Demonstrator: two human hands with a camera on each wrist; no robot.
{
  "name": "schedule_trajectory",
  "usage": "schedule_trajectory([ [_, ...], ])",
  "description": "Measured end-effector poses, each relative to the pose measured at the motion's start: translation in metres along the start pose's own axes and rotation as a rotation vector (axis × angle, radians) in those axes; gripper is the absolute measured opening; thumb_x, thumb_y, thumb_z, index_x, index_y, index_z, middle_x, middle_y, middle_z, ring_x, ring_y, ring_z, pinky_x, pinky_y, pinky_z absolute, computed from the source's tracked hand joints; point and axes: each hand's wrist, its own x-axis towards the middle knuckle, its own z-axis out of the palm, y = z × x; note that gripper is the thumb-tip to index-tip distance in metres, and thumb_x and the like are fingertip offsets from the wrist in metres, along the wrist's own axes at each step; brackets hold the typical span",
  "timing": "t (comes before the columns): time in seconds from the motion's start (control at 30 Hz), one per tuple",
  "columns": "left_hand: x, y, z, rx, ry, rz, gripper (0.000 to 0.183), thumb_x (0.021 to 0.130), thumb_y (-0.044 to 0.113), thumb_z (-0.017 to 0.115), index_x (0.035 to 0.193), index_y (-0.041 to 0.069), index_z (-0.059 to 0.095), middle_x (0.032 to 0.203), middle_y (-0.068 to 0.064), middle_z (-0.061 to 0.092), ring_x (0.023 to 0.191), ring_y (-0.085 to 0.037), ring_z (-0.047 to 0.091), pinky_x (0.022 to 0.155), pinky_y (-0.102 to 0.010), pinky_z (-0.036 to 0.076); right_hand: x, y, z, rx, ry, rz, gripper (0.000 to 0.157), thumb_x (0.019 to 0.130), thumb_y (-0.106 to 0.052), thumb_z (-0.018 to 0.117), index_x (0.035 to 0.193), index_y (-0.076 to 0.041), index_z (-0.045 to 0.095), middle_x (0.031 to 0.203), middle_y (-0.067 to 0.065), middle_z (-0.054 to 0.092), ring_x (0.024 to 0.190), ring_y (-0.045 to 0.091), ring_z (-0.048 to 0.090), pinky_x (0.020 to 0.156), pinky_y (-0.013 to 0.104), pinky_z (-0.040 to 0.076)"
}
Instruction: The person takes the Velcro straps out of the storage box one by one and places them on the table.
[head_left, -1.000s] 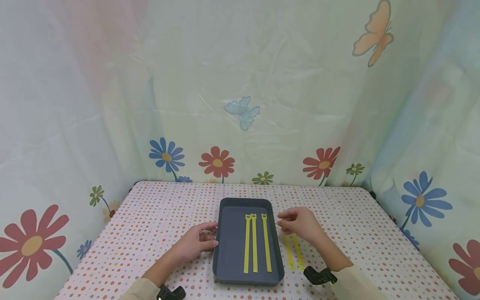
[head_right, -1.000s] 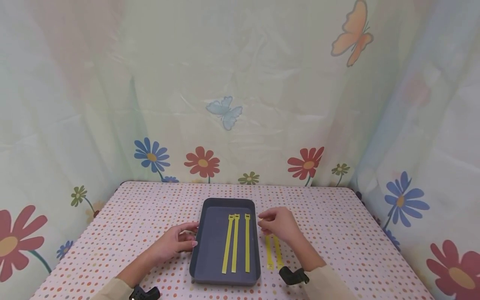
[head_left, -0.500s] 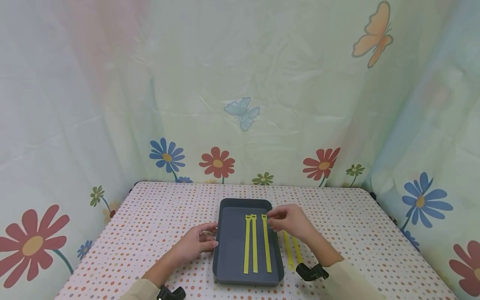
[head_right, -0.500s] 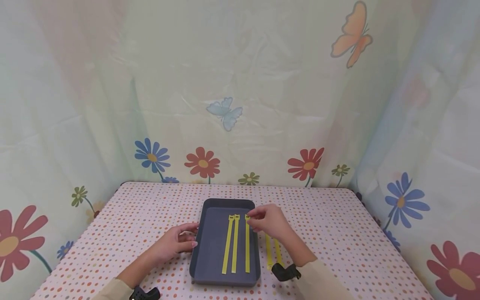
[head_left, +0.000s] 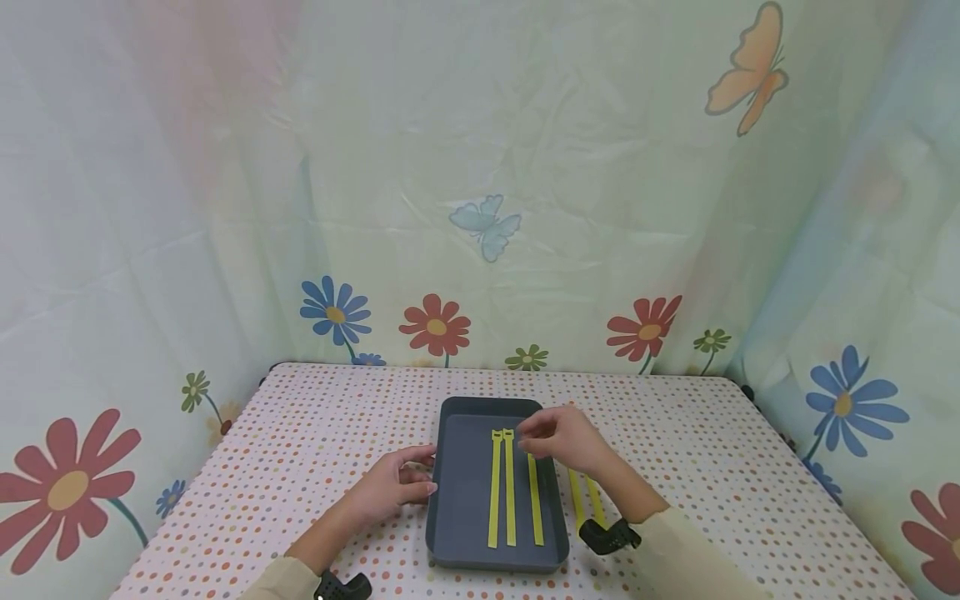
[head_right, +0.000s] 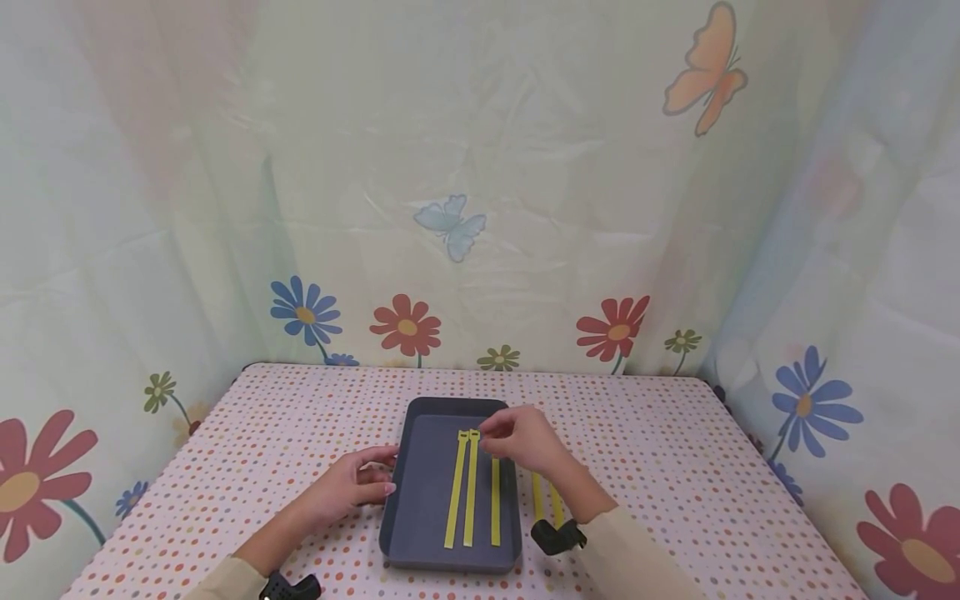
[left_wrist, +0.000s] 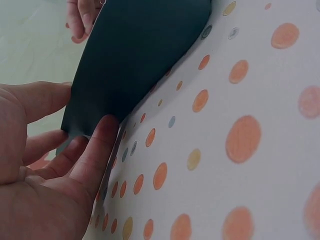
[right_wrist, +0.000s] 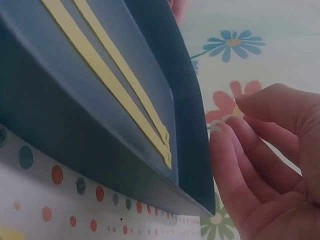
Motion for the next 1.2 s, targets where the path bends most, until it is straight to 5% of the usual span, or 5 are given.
schedule_trajectory([
  [0.3, 0.0, 0.0, 0.0, 0.021, 0.007, -0.002, 0.069, 0.096, 0.009, 0.072, 0.155, -0.004, 0.038, 0.142, -0.024, 0.053, 0.108, -0.018, 0.068, 0.09, -0.033, 0.062, 0.011, 0.002, 0.007, -0.059, -0.039, -0.074, 0.023, 0.087, -0.01, 0.081, 0.108, 0.0, 0.077, 0.096, 0.004, 0.078, 0.085, 0.013, 0.071, 0.072, 0.024, 0.059],
  [1.2, 0.001, 0.001, 0.001, 0.026, 0.012, -0.011, 0.067, 0.096, 0.01, 0.071, 0.154, -0.002, 0.04, 0.142, -0.023, 0.053, 0.107, -0.017, 0.068, 0.089, -0.031, 0.062, 0.04, -0.004, 0.013, -0.183, -0.32, -0.203, 0.024, 0.084, -0.003, 0.082, 0.108, -0.002, 0.078, 0.106, 0.014, 0.078, 0.092, 0.018, 0.074, 0.078, 0.022, 0.059],
])
